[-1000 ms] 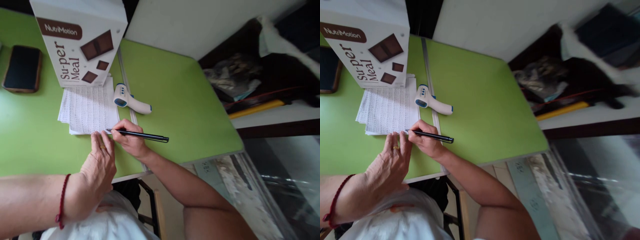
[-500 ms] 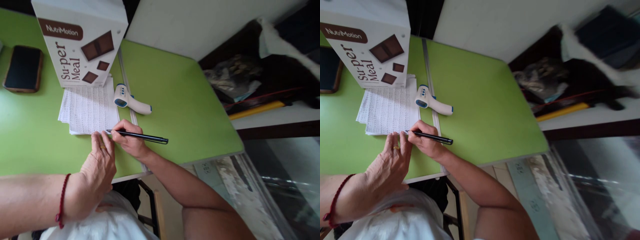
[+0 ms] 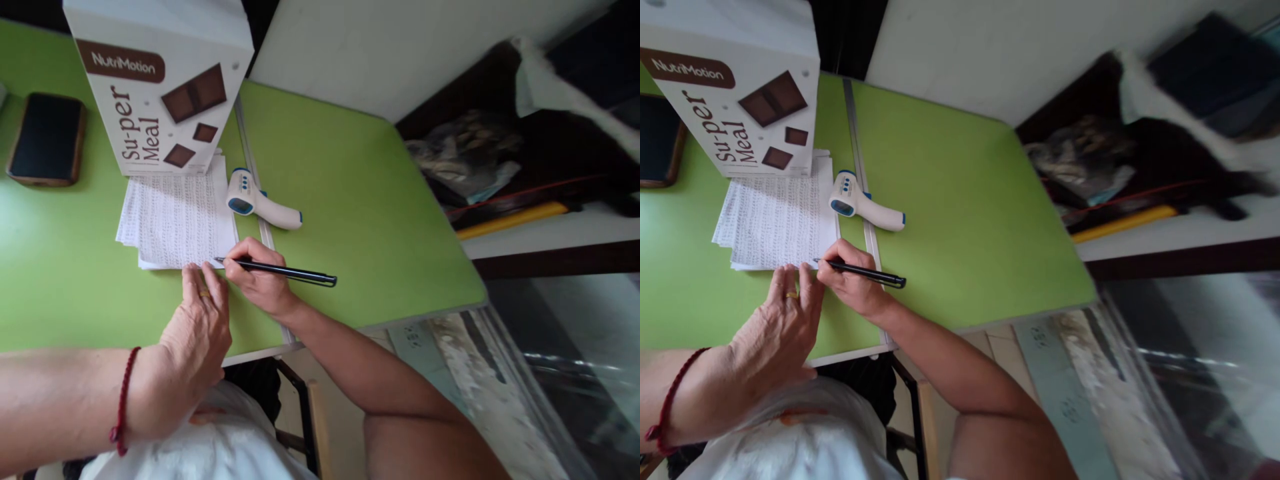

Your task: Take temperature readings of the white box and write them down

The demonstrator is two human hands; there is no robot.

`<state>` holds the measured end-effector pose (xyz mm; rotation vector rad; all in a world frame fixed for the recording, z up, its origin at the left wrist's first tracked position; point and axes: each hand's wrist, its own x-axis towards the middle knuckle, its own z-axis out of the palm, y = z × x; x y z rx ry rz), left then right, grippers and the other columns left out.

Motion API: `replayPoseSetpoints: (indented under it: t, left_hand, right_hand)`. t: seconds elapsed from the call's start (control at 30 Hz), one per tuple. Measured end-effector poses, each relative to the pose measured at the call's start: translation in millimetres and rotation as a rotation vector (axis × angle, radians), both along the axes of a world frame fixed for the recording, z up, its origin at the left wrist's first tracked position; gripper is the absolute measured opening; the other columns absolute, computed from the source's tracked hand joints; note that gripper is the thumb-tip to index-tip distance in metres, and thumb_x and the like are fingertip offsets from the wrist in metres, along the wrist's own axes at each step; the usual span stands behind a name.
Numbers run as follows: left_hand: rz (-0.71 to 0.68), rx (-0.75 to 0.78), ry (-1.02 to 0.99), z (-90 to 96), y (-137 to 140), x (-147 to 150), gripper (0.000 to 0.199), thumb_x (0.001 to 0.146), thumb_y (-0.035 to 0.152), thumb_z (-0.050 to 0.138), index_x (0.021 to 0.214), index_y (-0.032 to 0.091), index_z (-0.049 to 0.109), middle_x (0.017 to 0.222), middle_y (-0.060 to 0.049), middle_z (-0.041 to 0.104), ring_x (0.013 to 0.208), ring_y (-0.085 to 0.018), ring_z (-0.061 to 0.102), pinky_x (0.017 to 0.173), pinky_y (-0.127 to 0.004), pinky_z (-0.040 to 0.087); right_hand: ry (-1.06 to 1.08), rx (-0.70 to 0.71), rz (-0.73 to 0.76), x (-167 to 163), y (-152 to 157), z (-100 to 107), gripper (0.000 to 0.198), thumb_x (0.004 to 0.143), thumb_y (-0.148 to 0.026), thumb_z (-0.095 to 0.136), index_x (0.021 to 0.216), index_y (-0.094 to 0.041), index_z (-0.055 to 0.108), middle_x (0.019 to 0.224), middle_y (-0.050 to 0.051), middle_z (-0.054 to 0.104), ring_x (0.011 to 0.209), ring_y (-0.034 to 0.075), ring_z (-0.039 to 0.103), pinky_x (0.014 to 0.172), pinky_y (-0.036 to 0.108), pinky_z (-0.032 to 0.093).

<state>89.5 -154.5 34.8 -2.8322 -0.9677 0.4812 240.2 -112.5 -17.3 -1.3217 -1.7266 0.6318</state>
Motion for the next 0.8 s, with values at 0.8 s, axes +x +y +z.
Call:
replayPoseSetpoints:
  t: [0.8]
  left_hand:
    - [-0.037, -0.042, 0.140, 7.9, 6.0, 2.9, 0.101, 0.071, 0.061, 0.073, 0.140, -0.008, 0.049, 0.145, -0.040, 0.039, 0.125, -0.053, 0.051, 0.108, -0.063, 0.036]
  right_hand:
    - [0.039, 0.083, 0.034, 0.2, 0.7, -0.7, 0.016, 0.084, -0.023, 0.059, 0.069, -0.022, 0.051, 0.059, -0.007, 0.053, 0.052, 0.008, 0.047, 0.051, 0.021, 0.040]
